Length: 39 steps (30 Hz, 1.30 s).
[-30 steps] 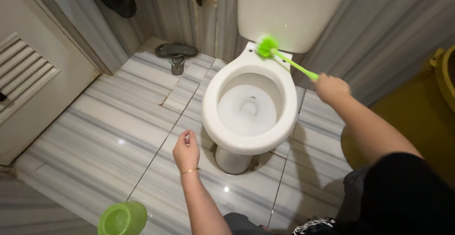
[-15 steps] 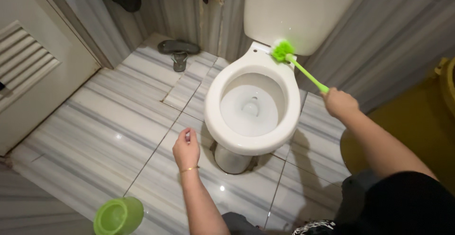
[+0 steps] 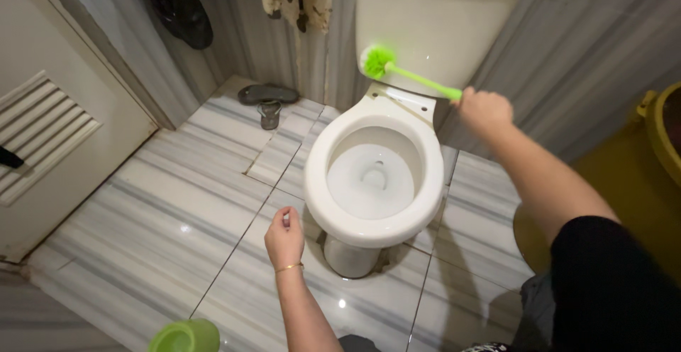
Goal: The person scrubs the toilet bowl and exterior with a green toilet brush, then pours water from a pink scoop into the bowl to rinse it.
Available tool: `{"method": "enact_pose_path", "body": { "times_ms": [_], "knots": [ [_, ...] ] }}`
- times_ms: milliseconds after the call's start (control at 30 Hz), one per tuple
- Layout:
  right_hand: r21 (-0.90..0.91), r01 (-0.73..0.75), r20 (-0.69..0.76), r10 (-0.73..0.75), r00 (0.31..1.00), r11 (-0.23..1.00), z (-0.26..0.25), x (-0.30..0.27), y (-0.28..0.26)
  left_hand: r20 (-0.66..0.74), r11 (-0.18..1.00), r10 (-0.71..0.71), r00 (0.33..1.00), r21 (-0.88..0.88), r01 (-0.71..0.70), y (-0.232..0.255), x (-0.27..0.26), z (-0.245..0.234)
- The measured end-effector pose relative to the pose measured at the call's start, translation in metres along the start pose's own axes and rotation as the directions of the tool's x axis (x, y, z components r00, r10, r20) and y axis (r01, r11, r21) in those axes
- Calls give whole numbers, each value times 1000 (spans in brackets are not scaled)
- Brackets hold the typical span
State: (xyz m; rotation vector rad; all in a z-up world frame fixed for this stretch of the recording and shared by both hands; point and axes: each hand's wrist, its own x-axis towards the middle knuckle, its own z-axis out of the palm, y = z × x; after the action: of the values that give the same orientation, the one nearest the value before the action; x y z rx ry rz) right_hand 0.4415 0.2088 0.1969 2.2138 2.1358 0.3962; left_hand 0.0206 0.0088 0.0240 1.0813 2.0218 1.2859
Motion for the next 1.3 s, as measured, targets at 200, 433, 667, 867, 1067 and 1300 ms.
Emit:
{"method": "enact_pose_path", "body": {
  "times_ms": [200, 433, 667, 867, 1067, 1300],
  "knots": [
    [-67, 63, -141, -72, 987, 996, -55, 28, -6, 16, 999, -37, 999, -4, 37, -3, 0, 2],
    [36, 53, -277, -41, 960, 998, -97, 50, -24, 30, 999, -51, 998, -7, 52, 0, -2, 2],
    [12, -50, -235, 51, 971, 999, -84, 7, 49, 10, 998, -52, 999, 22, 52, -15, 1, -3],
    [-19, -196, -162, 191, 968, 980, -67, -39, 125, 2, 996, -84, 996, 28, 84, -25, 2, -11],
    [-117, -268, -259, 232, 938, 956, -29, -73, 195, 26, 989, -137, 990, 55, 136, -27, 5, -13],
    [-215, -282, -335, 200, 921, 935, 0, -99, 239, -12, 996, -48, 999, 79, 49, -34, 5, -16]
  ]
}}
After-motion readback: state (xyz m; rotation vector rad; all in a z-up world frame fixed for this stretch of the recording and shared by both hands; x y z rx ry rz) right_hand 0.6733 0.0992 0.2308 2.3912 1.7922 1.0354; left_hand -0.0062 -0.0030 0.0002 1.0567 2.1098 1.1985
